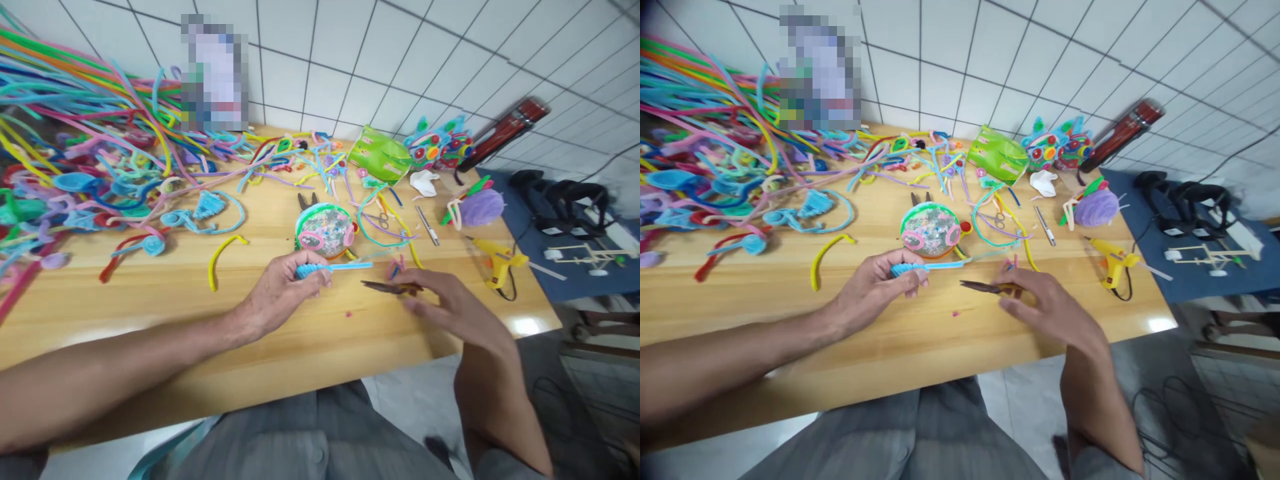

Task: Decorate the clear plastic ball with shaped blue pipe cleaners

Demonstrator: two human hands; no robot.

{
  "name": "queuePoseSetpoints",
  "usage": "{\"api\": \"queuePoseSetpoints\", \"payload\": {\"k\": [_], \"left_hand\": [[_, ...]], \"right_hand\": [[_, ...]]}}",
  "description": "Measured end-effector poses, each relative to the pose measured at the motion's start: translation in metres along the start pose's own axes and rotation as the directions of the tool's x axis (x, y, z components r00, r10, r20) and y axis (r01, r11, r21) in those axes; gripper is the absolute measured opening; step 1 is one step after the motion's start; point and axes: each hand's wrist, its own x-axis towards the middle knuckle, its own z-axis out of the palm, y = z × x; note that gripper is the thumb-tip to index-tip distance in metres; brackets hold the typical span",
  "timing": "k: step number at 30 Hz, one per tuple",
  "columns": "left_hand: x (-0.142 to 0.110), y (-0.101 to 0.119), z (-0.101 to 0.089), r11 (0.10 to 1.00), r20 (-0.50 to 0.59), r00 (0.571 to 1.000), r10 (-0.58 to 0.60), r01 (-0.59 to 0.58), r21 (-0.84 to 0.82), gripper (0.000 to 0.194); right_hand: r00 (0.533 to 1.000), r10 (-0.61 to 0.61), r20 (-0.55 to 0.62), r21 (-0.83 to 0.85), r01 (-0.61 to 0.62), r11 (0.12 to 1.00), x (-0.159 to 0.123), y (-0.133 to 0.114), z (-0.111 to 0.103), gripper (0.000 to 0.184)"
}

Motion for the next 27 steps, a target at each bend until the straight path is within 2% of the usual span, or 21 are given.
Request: {"api": "queuePoseSetpoints", "payload": {"k": [2,3,5,6,8,10,12,14,15,17,18,20,22,25,27], "left_hand": [[0.0,0.0,0.001,0.999,0.005,0.999,-0.037,0.037,0.007,0.02],[0.0,0.0,0.002,0.999,0.013,0.999,-0.053,0.053,0.003,0.021],[0.0,-0.001,0.003,0.998,0.037,0.997,-0.069,0.07,-0.011,0.022],[0.0,-0.001,0.004,0.997,0.049,0.996,-0.072,0.072,-0.018,0.022],[0.0,-0.003,0.005,0.997,0.064,0.995,-0.073,0.075,-0.029,0.023],[-0.001,-0.005,0.006,0.997,0.069,0.995,-0.075,0.077,-0.031,0.024],[-0.001,-0.006,0.007,0.996,0.08,0.993,-0.082,0.085,-0.034,0.025],[-0.001,-0.006,0.007,0.993,0.093,0.991,-0.099,0.103,-0.048,0.024],[-0.001,-0.006,0.008,0.992,0.097,0.989,-0.11,0.115,-0.057,0.024],[0.0,-0.006,0.008,0.988,0.096,0.987,-0.13,0.137,-0.068,0.024],[0.0,-0.006,0.008,0.987,0.094,0.986,-0.139,0.145,-0.066,0.024],[0.0,-0.007,0.008,0.986,0.09,0.984,-0.151,0.156,-0.056,0.025],[-0.001,-0.008,0.009,0.986,0.087,0.984,-0.157,0.162,-0.049,0.026],[-0.002,-0.01,0.009,0.986,0.096,0.984,-0.15,0.156,-0.051,0.023],[-0.003,-0.011,0.01,0.987,0.111,0.984,-0.142,0.149,-0.058,0.022]], "right_hand": [[0.975,0.222,-0.021,0.062,-0.221,0.973,-0.017,0.029,-0.021,0.035],[0.94,0.334,-0.065,0.065,-0.33,0.942,-0.023,0.045,-0.029,0.037],[0.841,0.492,-0.225,0.02,-0.5,0.866,-0.029,0.075,-0.038,0.042],[0.787,0.527,-0.322,-0.027,-0.564,0.825,-0.03,0.087,-0.04,0.044],[0.725,0.553,-0.41,-0.124,-0.645,0.754,-0.026,0.103,-0.04,0.046],[0.709,0.558,-0.432,-0.214,-0.681,0.7,-0.023,0.104,-0.038,0.046],[0.711,0.539,-0.453,-0.299,-0.69,0.659,-0.026,0.091,-0.04,0.044],[0.734,0.499,-0.461,-0.346,-0.666,0.66,-0.035,0.067,-0.045,0.04],[0.767,0.479,-0.427,-0.319,-0.623,0.714,-0.04,0.052,-0.047,0.039],[0.849,0.458,-0.265,-0.127,-0.501,0.856,-0.044,0.019,-0.046,0.046],[0.881,0.414,-0.228,-0.016,-0.429,0.903,-0.042,0.004,-0.04,0.048],[0.899,0.343,-0.273,0.179,-0.303,0.936,-0.029,-0.022,-0.019,0.037],[0.92,0.237,-0.311,0.278,-0.151,0.949,-0.006,-0.039,0.012,0.031],[0.95,0.118,-0.289,0.382,0.002,0.924,0.025,-0.046,0.055,0.034],[0.951,0.029,-0.309,0.394,0.1,0.914,0.037,-0.046,0.071,0.022]]}}
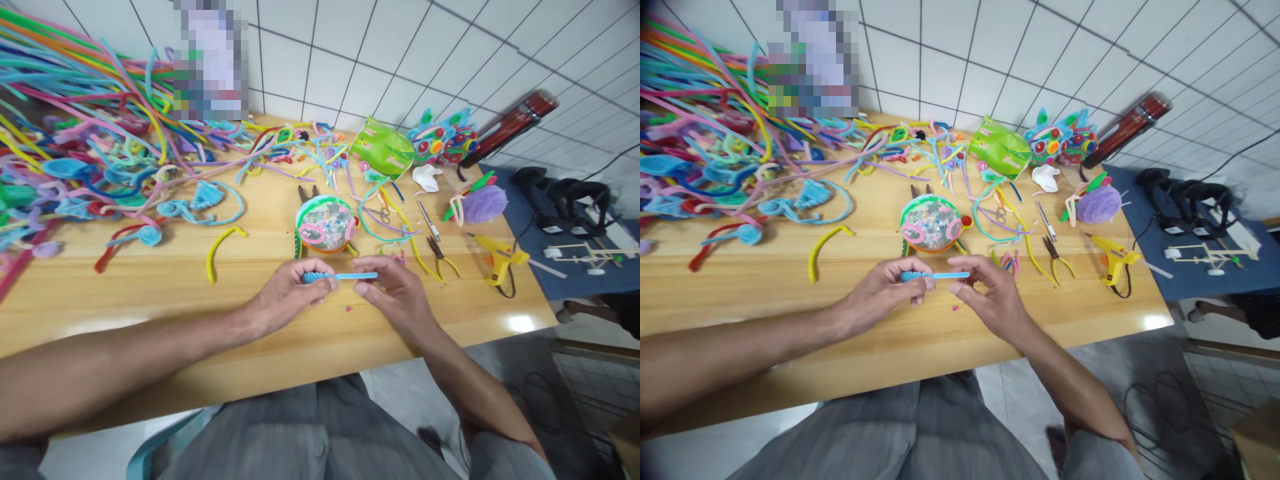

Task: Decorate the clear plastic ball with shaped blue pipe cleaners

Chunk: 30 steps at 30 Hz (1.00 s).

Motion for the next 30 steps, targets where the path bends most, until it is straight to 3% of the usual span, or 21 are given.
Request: {"api": "queuePoseSetpoints", "payload": {"k": [3,6,9,11,12,14,15,16,18,20,22,24,25,27,28,30], "left_hand": [[0.0,-0.001,0.0,1.0,0.009,1.0,0.009,-0.009,-0.01,0.023],[-0.001,-0.002,0.0,1.0,-0.002,1.0,0.024,-0.024,0.001,0.022],[-0.002,-0.003,0.0,0.996,-0.014,0.997,0.082,-0.082,0.02,0.021],[-0.003,-0.003,0.0,0.992,-0.019,0.992,0.126,-0.126,0.026,0.02],[-0.003,-0.003,0.0,0.991,-0.024,0.991,0.133,-0.133,0.028,0.019],[-0.002,-0.003,0.0,0.993,-0.037,0.993,0.111,-0.11,0.033,0.018],[-0.001,-0.003,-0.001,0.995,-0.042,0.995,0.093,-0.091,0.037,0.018],[-0.001,-0.004,-0.001,0.996,-0.045,0.996,0.079,-0.077,0.04,0.019],[0.0,-0.006,-0.001,0.996,-0.035,0.996,0.081,-0.079,0.042,0.018],[-0.001,-0.009,-0.001,0.993,-0.007,0.994,0.11,-0.11,0.04,0.018],[-0.004,-0.011,-0.001,0.99,0.034,0.991,0.13,-0.132,0.052,0.02],[-0.007,-0.01,0.001,0.989,0.061,0.99,0.126,-0.131,0.073,0.022],[-0.009,-0.01,0.001,0.988,0.065,0.99,0.124,-0.129,0.079,0.022],[-0.011,-0.007,0.002,0.988,0.049,0.99,0.133,-0.137,0.069,0.022],[-0.011,-0.006,0.003,0.988,0.038,0.989,0.142,-0.144,0.059,0.023],[-0.01,-0.003,0.003,0.987,0.012,0.988,0.153,-0.153,0.038,0.024]], "right_hand": [[0.998,-0.067,0.006,0.03,0.066,0.997,0.008,0.003,0.007,0.011],[0.996,0.089,-0.007,0.173,-0.086,0.981,0.015,0.003,0.009,0.017],[0.958,0.282,0.056,0.373,-0.282,0.884,0.018,0.008,0.016,0.026],[0.943,0.322,0.082,0.418,-0.325,0.848,0.017,0.012,0.02,0.028],[0.95,0.308,0.062,0.386,-0.307,0.87,0.015,0.012,0.021,0.026],[0.985,0.17,-0.039,0.179,-0.161,0.971,0.009,0.009,0.02,0.016],[0.996,0.031,-0.08,0.012,-0.03,0.999,0.006,0.005,0.018,0.009],[0.987,-0.137,-0.079,-0.166,0.122,0.978,0.003,0.0,0.016,0.004],[0.907,-0.418,0.046,-0.425,0.396,0.814,0.001,-0.01,0.012,0.015],[0.847,-0.506,0.164,-0.491,0.514,0.703,0.005,-0.018,0.009,0.017],[0.902,-0.41,0.136,-0.446,0.425,0.788,0.013,-0.021,0.007,0.009],[0.982,-0.179,0.052,-0.281,0.187,0.942,0.021,-0.018,0.007,0.012],[0.998,-0.046,0.035,-0.167,0.052,0.985,0.024,-0.015,0.007,0.016],[0.988,0.148,0.044,0.03,-0.149,0.988,0.024,-0.007,0.008,0.023],[0.981,0.189,0.044,0.086,-0.192,0.978,0.02,-0.003,0.009,0.025],[0.989,0.147,-0.01,0.082,-0.146,0.986,0.009,0.001,0.011,0.026]]}}
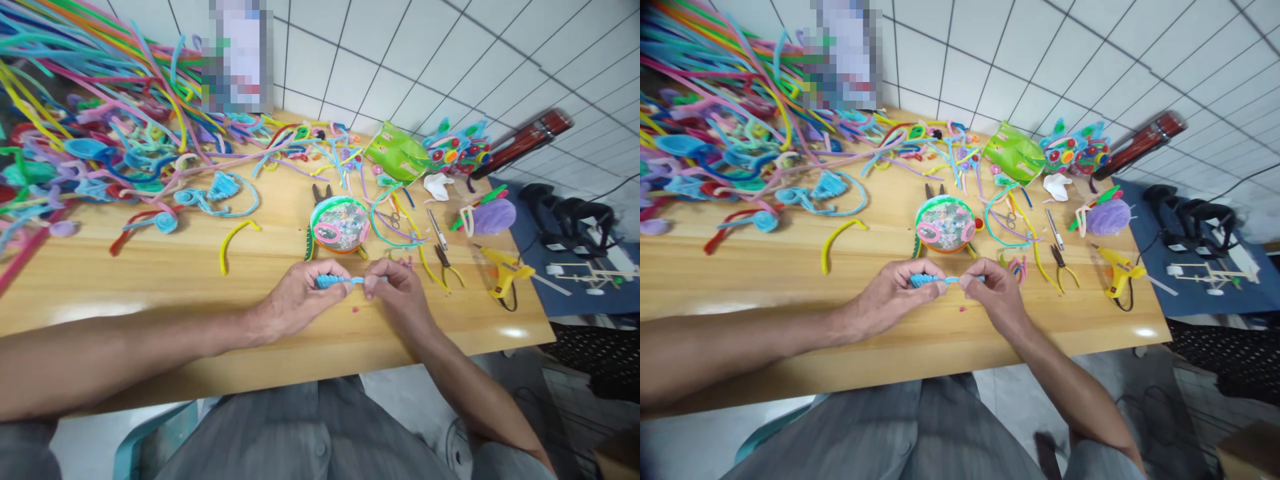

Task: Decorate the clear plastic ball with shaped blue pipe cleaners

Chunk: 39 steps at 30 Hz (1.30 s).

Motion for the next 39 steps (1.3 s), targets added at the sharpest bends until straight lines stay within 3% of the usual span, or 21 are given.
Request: {"api": "queuePoseSetpoints", "payload": {"k": [2,4,6,7,8,10,12,13,15,17,20,24,28,31,33,36,39], "left_hand": [[0.003,0.0,0.0,1.0,-0.02,1.0,-0.008,0.007,-0.023,0.025],[0.004,-0.001,-0.001,0.999,-0.018,1.0,-0.017,0.016,-0.037,0.025],[0.004,-0.002,-0.001,1.0,0.015,1.0,-0.015,0.016,-0.017,0.024],[0.003,-0.002,-0.001,1.0,0.036,0.999,-0.011,0.011,0.002,0.024],[0.001,-0.003,-0.001,1.0,0.057,0.998,-0.005,0.004,0.022,0.024],[-0.001,-0.003,0.0,0.999,0.083,0.996,0.015,-0.019,0.051,0.023],[-0.003,-0.002,0.0,0.997,0.089,0.995,0.037,-0.043,0.064,0.022],[-0.004,-0.001,0.0,0.997,0.084,0.995,0.045,-0.05,0.067,0.021],[-0.004,0.001,0.001,0.997,0.059,0.997,0.043,-0.046,0.055,0.021],[-0.002,0.001,0.0,0.999,0.023,0.999,0.024,-0.025,0.022,0.021],[0.003,0.001,0.0,0.998,-0.028,0.999,-0.038,0.037,-0.045,0.023],[0.008,-0.002,0.0,0.986,-0.049,0.99,-0.132,0.126,-0.109,0.026],[0.008,-0.003,0.002,0.979,-0.062,0.988,-0.143,0.132,-0.153,0.025],[0.007,-0.004,0.003,0.965,-0.036,0.983,-0.18,0.169,-0.199,0.029],[0.007,-0.005,0.004,0.96,-0.038,0.983,-0.177,0.164,-0.225,0.033],[0.006,-0.002,0.004,0.958,-0.056,0.99,-0.127,0.108,-0.266,0.035],[0.004,0.003,0.004,0.948,-0.075,0.994,-0.076,0.049,-0.314,0.04]], "right_hand": [[0.976,-0.211,-0.055,-0.148,0.201,0.968,-0.013,0.0,0.001,0.017],[0.892,-0.452,-0.024,-0.351,0.416,0.839,-0.021,-0.006,0.001,0.008],[0.81,-0.583,0.056,-0.459,0.539,0.706,-0.021,-0.014,0.001,0.014],[0.799,-0.597,0.079,-0.461,0.56,0.689,-0.017,-0.018,0.001,0.015],[0.811,-0.581,0.075,-0.435,0.551,0.712,-0.012,-0.021,0.001,0.013],[0.895,-0.446,0.005,-0.322,0.424,0.847,0.0,-0.022,0.002,0.015],[0.981,-0.181,-0.064,-0.13,0.172,0.977,0.01,-0.018,0.005,0.033],[0.997,-0.035,-0.066,-0.019,0.034,0.999,0.013,-0.014,0.006,0.041],[0.981,0.196,-0.01,0.186,-0.191,0.964,0.013,-0.004,0.01,0.05],[0.953,0.3,0.028,0.302,-0.295,0.907,0.007,0.004,0.01,0.052],[0.958,0.277,-0.076,0.281,-0.246,0.928,-0.002,0.012,-0.003,0.046],[0.969,0.193,-0.157,0.016,-0.193,0.981,0.009,0.016,-0.042,0.043],[0.958,0.089,-0.274,-0.342,-0.184,0.922,0.028,0.018,-0.071,0.036],[0.939,-0.093,-0.332,-0.506,-0.094,0.857,0.024,0.014,-0.067,0.022],[0.948,-0.168,-0.27,-0.498,0.012,0.867,0.011,0.006,-0.053,0.017],[0.979,-0.204,-0.021,-0.363,0.183,0.914,-0.01,-0.01,-0.027,0.01],[0.959,-0.258,0.119,-0.278,0.281,0.918,-0.017,-0.021,-0.004,0.014]]}}
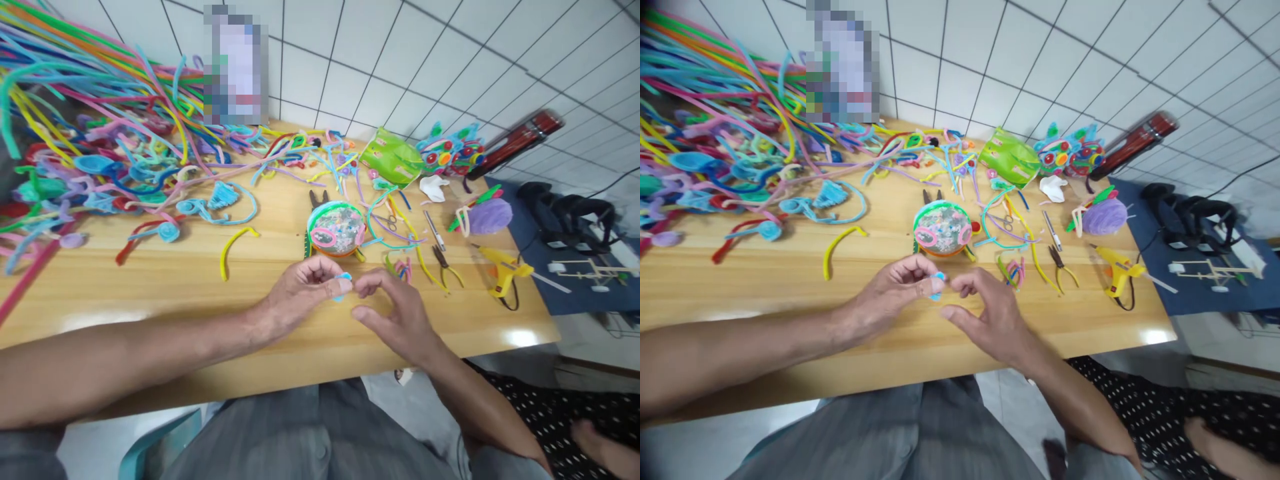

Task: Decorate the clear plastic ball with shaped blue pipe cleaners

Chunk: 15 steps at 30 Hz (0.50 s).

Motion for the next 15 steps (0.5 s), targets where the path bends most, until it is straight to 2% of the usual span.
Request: {"api": "queuePoseSetpoints", "payload": {"k": [4,10,15], "left_hand": [[-0.004,0.006,0.001,0.998,0.018,1.0,0.017,-0.016,-0.057,0.037],[0.0,0.013,-0.003,0.994,-0.025,0.994,0.111,-0.111,0.021,0.042],[0.007,0.017,-0.008,0.991,0.02,0.995,0.101,-0.103,0.084,0.04]], "right_hand": [[1.0,0.011,0.017,0.019,-0.011,1.0,0.011,-0.005,0.016,0.011],[0.965,0.209,0.158,0.193,-0.238,0.952,0.027,-0.001,0.015,0.018],[0.922,0.27,0.277,0.256,-0.341,0.905,0.031,0.002,0.012,0.014]]}}
